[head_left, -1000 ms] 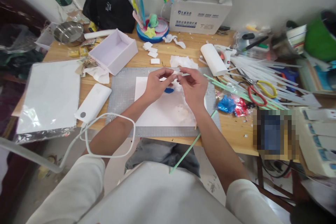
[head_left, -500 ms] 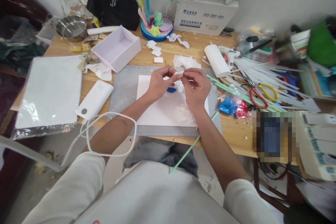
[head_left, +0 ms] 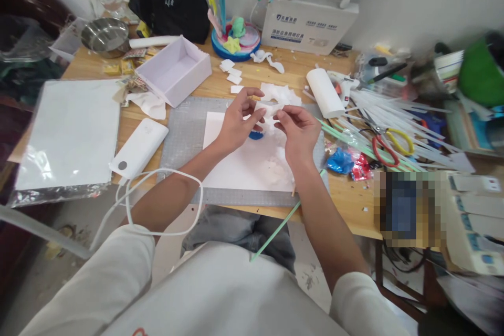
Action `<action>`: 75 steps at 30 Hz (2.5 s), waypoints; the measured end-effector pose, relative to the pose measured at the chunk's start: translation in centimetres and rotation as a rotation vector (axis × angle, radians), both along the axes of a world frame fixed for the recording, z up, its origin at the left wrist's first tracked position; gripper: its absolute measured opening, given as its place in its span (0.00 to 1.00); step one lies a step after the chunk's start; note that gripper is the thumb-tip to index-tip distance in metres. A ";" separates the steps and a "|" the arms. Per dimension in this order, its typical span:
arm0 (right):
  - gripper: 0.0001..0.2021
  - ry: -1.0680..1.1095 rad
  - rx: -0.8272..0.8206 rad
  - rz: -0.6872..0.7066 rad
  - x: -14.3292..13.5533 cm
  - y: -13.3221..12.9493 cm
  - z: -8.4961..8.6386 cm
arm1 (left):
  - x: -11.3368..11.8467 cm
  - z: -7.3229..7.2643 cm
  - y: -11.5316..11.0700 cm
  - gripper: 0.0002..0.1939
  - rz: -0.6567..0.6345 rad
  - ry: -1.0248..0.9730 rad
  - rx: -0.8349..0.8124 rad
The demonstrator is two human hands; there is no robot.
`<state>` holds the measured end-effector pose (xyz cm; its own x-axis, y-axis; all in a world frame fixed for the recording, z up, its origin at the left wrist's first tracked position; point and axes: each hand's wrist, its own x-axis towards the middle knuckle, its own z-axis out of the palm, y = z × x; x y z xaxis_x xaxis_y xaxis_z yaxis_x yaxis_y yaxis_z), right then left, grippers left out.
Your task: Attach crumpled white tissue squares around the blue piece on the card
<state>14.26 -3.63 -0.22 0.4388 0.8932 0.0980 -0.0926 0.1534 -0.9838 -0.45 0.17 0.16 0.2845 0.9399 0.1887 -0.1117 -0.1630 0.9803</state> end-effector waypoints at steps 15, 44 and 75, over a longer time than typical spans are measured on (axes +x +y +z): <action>0.05 -0.292 0.107 0.106 0.9 -0.5 0.5 | -1.1 1.2 0.4 0.16 -0.124 0.164 0.107; 0.05 -0.551 0.088 0.081 0.9 -1.1 1.2 | -0.8 0.9 0.4 0.11 -0.152 0.189 0.109; 0.06 -0.192 -0.069 0.155 0.2 -1.6 1.7 | -0.5 0.2 -0.1 0.07 -0.056 0.437 0.524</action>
<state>14.43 -5.20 1.44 0.2756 0.9557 0.1032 0.0798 0.0843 -0.9932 -0.97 0.03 0.36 0.4834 0.7376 0.4716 0.2546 -0.6338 0.7304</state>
